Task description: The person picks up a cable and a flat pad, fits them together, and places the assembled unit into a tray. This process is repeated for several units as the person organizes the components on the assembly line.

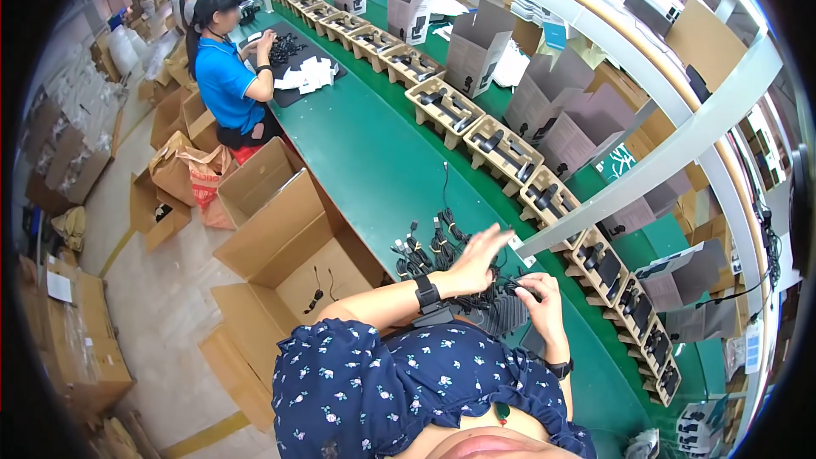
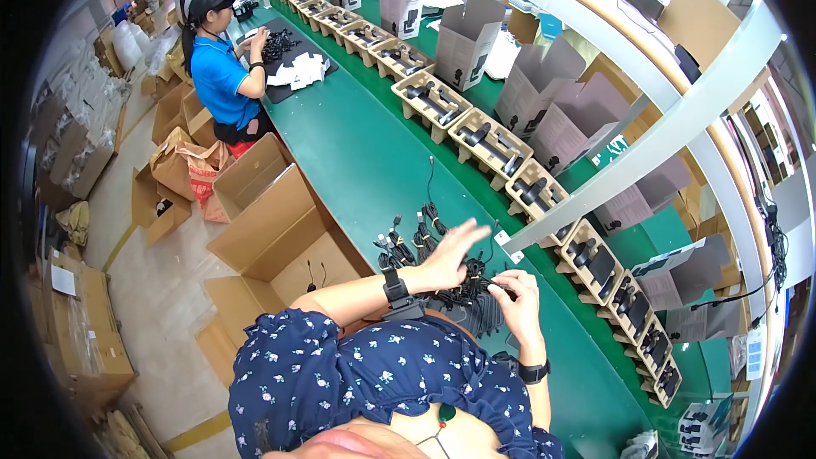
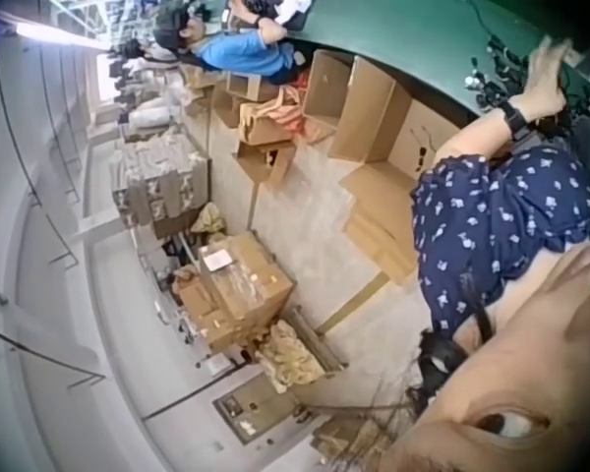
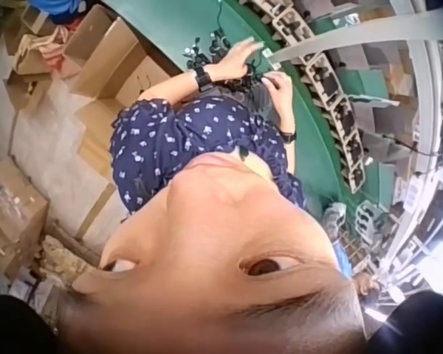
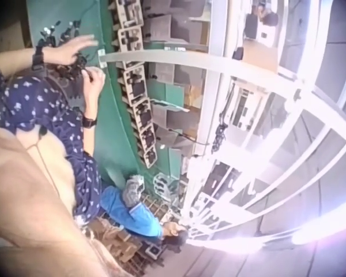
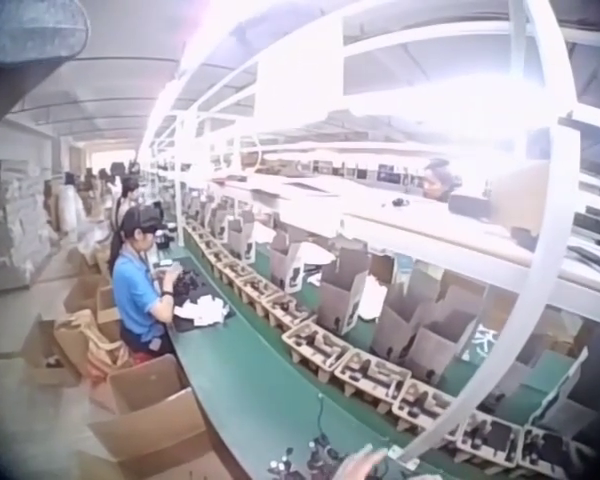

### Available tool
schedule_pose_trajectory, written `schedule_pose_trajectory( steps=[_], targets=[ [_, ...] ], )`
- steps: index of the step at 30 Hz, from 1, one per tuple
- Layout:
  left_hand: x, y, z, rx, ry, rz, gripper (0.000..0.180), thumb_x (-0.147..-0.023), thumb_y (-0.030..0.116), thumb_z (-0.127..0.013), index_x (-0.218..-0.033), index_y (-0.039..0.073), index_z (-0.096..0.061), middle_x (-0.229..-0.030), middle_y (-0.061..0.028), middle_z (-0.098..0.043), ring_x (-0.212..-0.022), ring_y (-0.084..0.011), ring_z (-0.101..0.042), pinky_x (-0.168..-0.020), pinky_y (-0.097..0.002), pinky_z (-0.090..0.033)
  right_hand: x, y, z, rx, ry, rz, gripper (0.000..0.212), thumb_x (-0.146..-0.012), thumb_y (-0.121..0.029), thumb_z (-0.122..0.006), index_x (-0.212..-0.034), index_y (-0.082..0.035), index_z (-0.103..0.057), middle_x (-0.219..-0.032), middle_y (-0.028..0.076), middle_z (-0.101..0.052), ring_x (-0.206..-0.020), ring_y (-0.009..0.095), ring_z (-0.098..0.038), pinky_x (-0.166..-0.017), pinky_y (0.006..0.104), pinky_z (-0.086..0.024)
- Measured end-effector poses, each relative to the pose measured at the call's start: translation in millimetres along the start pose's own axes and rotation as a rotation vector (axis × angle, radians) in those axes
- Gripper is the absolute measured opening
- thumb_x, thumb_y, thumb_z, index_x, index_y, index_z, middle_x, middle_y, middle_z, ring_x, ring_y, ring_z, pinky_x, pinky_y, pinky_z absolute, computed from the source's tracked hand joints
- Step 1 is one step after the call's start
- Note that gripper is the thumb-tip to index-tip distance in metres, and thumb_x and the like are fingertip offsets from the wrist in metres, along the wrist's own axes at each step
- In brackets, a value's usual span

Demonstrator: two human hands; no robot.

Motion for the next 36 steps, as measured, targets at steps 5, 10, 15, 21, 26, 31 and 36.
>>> schedule_pose_trajectory(
  steps=[5,10,15,21,26,31,36],
  targets=[
    [21.6,-19.0,-89.9,1.16,-0.55,0.405,0.064,-0.073,-0.01,-0.045,-0.132,0.009,-0.029,-0.124,-0.0111,-0.045,-0.117,-0.0192,-0.042,-0.097,-0.0318,-0.034,4.4,27.3,0.6,-0.35,0.145,-0.192,0.01,-0.08,-0.005,-0.059,-0.088,0.001,-0.061,-0.084,0.002,-0.058,-0.076,0.011,-0.052,-0.068,0.0232,-0.042],
    [12.5,-6.0,-69.9,1.439,-0.444,0.497,0.046,-0.09,0.012,-0.048,-0.131,0.008,-0.029,-0.125,-0.0144,-0.044,-0.114,-0.0215,-0.045,-0.099,-0.0339,-0.037,12.8,53.1,-5.8,-0.423,0.211,-0.323,0.012,-0.08,-0.008,-0.061,-0.088,0.001,-0.06,-0.081,0.002,-0.056,-0.071,0.01,-0.053,-0.065,0.0226,-0.043],
    [6.7,-25.7,-56.9,1.615,-0.255,0.609,0.042,-0.092,0.023,-0.045,-0.127,0.004,-0.033,-0.125,-0.0169,-0.044,-0.115,-0.0232,-0.045,-0.097,-0.0335,-0.038,11.1,41.6,2.4,-0.083,0.258,-0.3,0.012,-0.078,-0.007,-0.062,-0.086,0.0,-0.06,-0.078,0.004,-0.057,-0.068,0.012,-0.054,-0.063,0.0226,-0.043],
    [23.9,-46.0,-95.3,0.86,-0.535,0.295,0.045,-0.094,0.032,-0.038,-0.126,0.002,-0.037,-0.119,-0.0101,-0.051,-0.111,-0.0144,-0.046,-0.092,-0.0287,-0.039,11.3,64.1,-35.6,-0.736,0.14,-0.459,0.013,-0.083,-0.01,-0.058,-0.091,0.001,-0.059,-0.081,0.003,-0.058,-0.072,0.01,-0.056,-0.061,0.0222,-0.048],
    [41.2,-13.2,-84.1,1.243,-0.651,0.501,0.04,-0.095,0.037,-0.031,-0.106,0.002,-0.047,-0.075,-0.0018,-0.051,-0.058,-0.01,-0.046,-0.061,-0.0258,-0.045,6.9,58.9,-48.4,-0.773,0.119,-0.492,0.019,-0.084,-0.007,-0.055,-0.102,-0.002,-0.054,-0.09,0.007,-0.056,-0.085,0.016,-0.057,-0.071,0.0284,-0.05],
    [52.8,-62.8,-89.6,0.647,-0.773,0.597,0.035,-0.094,0.037,-0.035,-0.099,0.005,-0.048,-0.057,0.0018,-0.043,-0.043,-0.0056,-0.036,-0.041,-0.0217,-0.035,-3.6,-71.9,-39.3,0.578,-0.028,0.377,0.06,-0.072,-0.009,-0.061,-0.126,-0.005,-0.037,-0.121,0.016,-0.043,-0.112,0.033,-0.042,-0.097,0.0468,-0.029],
    [62.0,-50.4,-101.0,0.605,-0.899,0.581,0.025,-0.091,0.026,-0.042,-0.085,0.005,-0.054,-0.055,0.0032,-0.044,-0.042,-0.0055,-0.038,-0.039,-0.0204,-0.037,27.7,-12.7,-91.6,0.367,-0.415,0.11,0.063,-0.075,-0.018,-0.062,-0.129,-0.003,-0.033,-0.107,0.016,-0.053,-0.095,0.029,-0.054,-0.085,0.0382,-0.042]
  ],
)
Point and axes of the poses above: each hand's wrist, its own x-axis away from the middle knuckle, its own z-axis out of the back of the hand, y = z × x, the point moved 10 cm from there along -x, towards the middle knuckle
